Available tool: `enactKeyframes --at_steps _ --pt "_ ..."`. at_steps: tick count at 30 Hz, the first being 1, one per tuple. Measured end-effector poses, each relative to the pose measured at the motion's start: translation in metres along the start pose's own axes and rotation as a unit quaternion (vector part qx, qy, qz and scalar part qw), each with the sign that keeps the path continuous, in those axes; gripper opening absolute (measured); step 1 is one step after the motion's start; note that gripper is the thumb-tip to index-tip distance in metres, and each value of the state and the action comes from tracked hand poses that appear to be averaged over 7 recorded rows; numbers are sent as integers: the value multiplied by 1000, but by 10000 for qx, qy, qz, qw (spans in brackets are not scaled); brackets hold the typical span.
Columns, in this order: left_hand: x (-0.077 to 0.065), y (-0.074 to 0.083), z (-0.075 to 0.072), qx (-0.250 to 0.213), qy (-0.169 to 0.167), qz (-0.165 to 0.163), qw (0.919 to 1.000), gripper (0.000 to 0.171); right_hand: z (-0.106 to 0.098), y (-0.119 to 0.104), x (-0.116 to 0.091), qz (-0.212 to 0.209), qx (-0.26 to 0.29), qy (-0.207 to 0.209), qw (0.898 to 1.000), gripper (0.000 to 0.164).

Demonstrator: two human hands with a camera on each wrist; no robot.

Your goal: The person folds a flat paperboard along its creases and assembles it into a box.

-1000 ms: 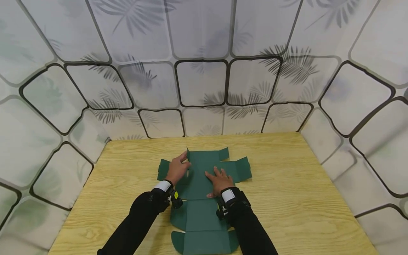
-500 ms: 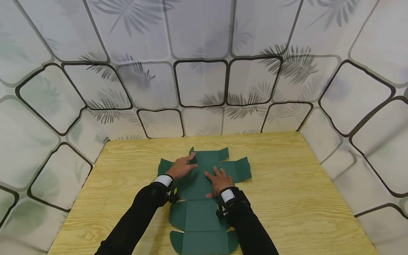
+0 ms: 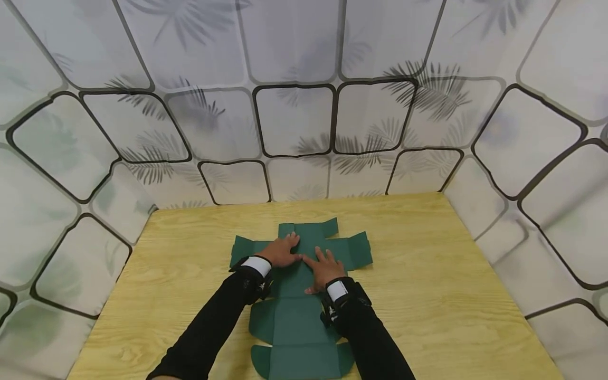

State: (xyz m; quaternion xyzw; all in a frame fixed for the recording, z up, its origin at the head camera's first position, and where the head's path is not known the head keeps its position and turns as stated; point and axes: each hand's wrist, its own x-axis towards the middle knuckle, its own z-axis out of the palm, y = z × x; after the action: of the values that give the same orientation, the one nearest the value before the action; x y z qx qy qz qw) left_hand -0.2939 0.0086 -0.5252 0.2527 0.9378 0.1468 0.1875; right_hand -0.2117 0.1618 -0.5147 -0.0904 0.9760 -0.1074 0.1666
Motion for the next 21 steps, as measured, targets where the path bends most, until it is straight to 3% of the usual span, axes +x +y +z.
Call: enactKeyframes --at_steps 4,8,12,17,21 --pt "-1 0 -2 -25 44 63 10000 64 -1 0 1 17 -80 17 10000 87" --pt "-10 -5 -6 -530 170 169 9983 63 0 2 2 -90 24 -43 9999 87" --pt "-23 -6 -15 -1181 524 141 9915 65 2 4 1 -109 146 -34 9998 86" --pt "-58 0 -24 -1510 927 -426 9833 59 2 5 0 -115 260 -15 9996 86" --pt "-97 -1 -17 -1461 1156 -695 9800 44 1 4 1 -152 298 -18 9994 87"
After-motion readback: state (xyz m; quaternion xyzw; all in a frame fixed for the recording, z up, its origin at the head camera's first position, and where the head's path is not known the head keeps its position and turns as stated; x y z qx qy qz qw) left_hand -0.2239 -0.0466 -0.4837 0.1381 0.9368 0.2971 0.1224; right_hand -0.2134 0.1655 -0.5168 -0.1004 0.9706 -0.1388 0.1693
